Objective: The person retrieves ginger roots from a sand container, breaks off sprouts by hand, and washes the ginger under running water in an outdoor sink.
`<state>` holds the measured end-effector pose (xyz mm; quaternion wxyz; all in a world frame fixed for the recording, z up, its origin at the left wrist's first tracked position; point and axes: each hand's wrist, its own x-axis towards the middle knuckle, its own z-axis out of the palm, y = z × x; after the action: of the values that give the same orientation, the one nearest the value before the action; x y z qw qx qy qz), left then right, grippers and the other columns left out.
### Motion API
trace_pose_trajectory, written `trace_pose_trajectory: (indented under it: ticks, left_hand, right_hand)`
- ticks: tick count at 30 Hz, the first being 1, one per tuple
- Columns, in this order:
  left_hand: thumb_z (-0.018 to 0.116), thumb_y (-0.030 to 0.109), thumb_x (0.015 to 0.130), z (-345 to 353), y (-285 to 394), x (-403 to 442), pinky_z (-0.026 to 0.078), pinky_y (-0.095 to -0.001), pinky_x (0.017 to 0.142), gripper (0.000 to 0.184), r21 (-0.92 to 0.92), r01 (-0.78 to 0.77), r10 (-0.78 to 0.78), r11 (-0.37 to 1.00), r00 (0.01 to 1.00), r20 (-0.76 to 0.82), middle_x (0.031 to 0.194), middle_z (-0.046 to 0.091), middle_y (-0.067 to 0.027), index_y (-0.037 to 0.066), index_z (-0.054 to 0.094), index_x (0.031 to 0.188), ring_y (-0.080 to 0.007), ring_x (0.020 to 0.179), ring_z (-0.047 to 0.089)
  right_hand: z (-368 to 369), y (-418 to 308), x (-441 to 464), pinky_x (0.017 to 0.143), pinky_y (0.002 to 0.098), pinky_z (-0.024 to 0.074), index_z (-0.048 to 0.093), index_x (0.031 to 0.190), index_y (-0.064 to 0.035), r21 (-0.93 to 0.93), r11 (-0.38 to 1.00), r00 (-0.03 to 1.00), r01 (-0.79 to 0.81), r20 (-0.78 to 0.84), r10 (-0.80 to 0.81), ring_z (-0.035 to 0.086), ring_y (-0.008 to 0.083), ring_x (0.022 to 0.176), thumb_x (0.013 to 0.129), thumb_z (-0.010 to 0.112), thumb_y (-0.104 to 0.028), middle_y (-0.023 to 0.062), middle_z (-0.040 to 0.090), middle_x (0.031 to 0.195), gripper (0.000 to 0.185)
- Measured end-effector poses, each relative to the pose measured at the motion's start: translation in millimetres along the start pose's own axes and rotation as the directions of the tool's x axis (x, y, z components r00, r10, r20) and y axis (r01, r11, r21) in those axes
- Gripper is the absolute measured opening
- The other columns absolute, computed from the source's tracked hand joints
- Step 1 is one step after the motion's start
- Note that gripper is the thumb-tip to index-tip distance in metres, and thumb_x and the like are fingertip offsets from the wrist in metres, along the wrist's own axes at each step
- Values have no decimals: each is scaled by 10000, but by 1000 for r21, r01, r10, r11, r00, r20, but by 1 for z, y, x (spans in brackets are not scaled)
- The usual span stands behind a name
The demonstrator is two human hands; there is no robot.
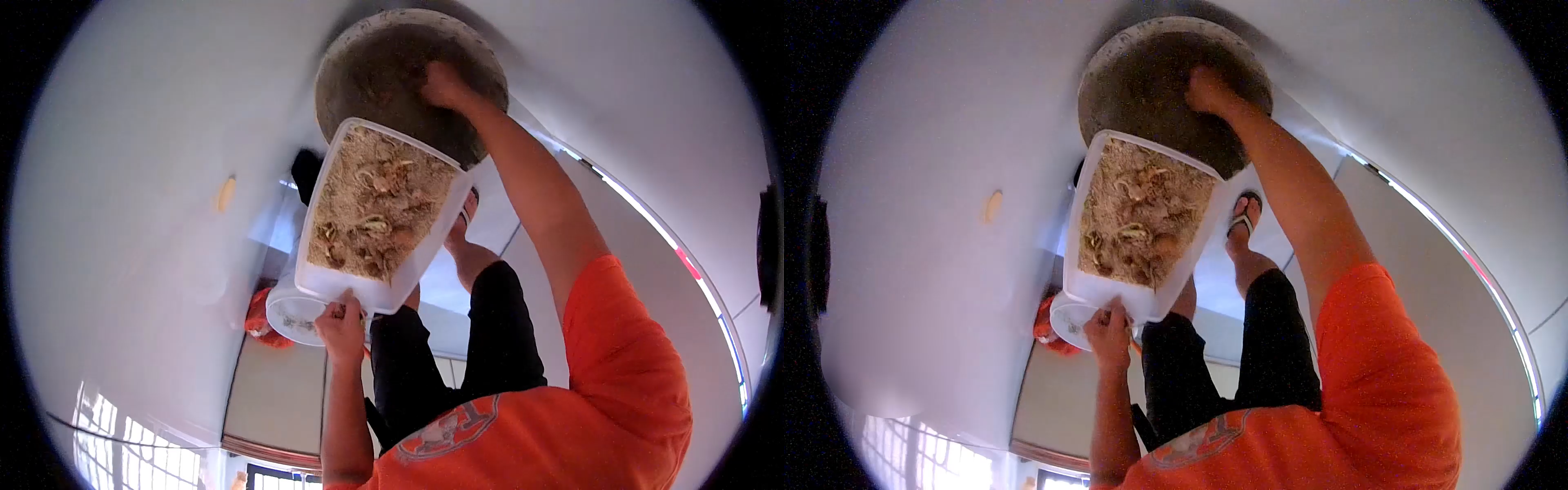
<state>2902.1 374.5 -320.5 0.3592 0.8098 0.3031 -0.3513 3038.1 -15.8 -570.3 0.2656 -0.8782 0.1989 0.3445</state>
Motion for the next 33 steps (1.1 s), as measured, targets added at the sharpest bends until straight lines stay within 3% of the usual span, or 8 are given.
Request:
trace_pose_trajectory:
  ticks: [3, 6, 9, 12, 13, 15, 19, 33]
  left_hand:
    - [644, 123, 864, -3, 1, 6, 432, -298, 556, 218, 96, -25, 21, 995, 999, 38, 634, 626, -50, -85, 671, 802, -101, 585, 539]
    - [641, 140, 854, -5, 3, -4, 426, -316, 549, 259, 92, -26, 25, 995, 1000, 10, 612, 611, -48, -84, 638, 725, -110, 566, 525]
    - [641, 153, 847, -11, -17, 11, 442, -339, 561, 279, 244, -173, 170, 954, 985, 34, 616, 622, -55, -100, 645, 730, -126, 571, 533]
    - [638, 151, 842, -8, 8, -1, 438, -344, 557, 267, 158, -46, 47, 986, 999, -4, 623, 628, -64, -98, 657, 748, -123, 570, 525]
    - [661, 167, 857, -6, 15, -5, 329, -312, 496, 297, 73, -99, 98, 992, 995, 5, 573, 512, 13, -32, 604, 645, -81, 536, 422]
    - [643, 156, 846, -9, 17, -9, 393, -339, 532, 272, 118, -111, 109, 987, 994, 16, 595, 577, -39, -78, 630, 709, -102, 557, 472]
    - [629, 148, 838, -14, 30, -11, 416, -355, 547, 276, 188, -115, 115, 975, 993, 10, 593, 587, -57, -105, 629, 728, -106, 575, 474]
    - [638, 174, 818, 48, 122, 75, 394, -348, 506, 301, 81, -403, 385, 912, 906, 177, 540, 528, -54, -78, 598, 658, -93, 552, 465]
  right_hand:
    - [12, 13, -38, 695, 420, 532, 701, 985, 0, 863, 493, 989, 113, -144, 27, 651, 280, 764, 886, 657, -138, 172, 690, 881, 176]
    - [-12, 6, -83, 644, 374, 507, 692, 950, -22, 987, 157, 997, 13, -25, 74, 602, 205, 684, 893, 715, -268, 93, 663, 786, 253]
    - [-31, 2, -110, 619, 377, 497, 701, 924, -26, 911, 396, 990, -115, 137, -29, 603, 190, 653, 878, 748, -392, 71, 670, 747, 371]
    - [-51, -28, -148, 560, 346, 441, 702, 839, -40, 558, 758, 931, 339, -81, -357, 562, 134, 613, 897, 738, -395, 27, 604, 668, 362]
    - [-58, -36, -156, 606, 397, 494, 693, 769, -20, 482, 799, 919, 359, -32, -393, 624, 231, 632, 890, 732, -399, 111, 639, 661, 400]
    - [-62, -42, -163, 628, 433, 512, 684, 762, -13, 242, 875, 902, 418, 5, -432, 644, 285, 655, 912, 689, -356, 138, 644, 674, 374]
    - [-58, -51, -160, 688, 515, 533, 674, 792, 7, -148, 887, 897, 438, 5, -443, 654, 387, 698, 928, 609, -273, 190, 653, 717, 318]
    - [-145, 14, -139, 738, 552, 538, 679, 820, 10, -252, 927, 884, 277, -312, -349, 666, 431, 790, 928, 568, -261, 239, 666, 801, 312]
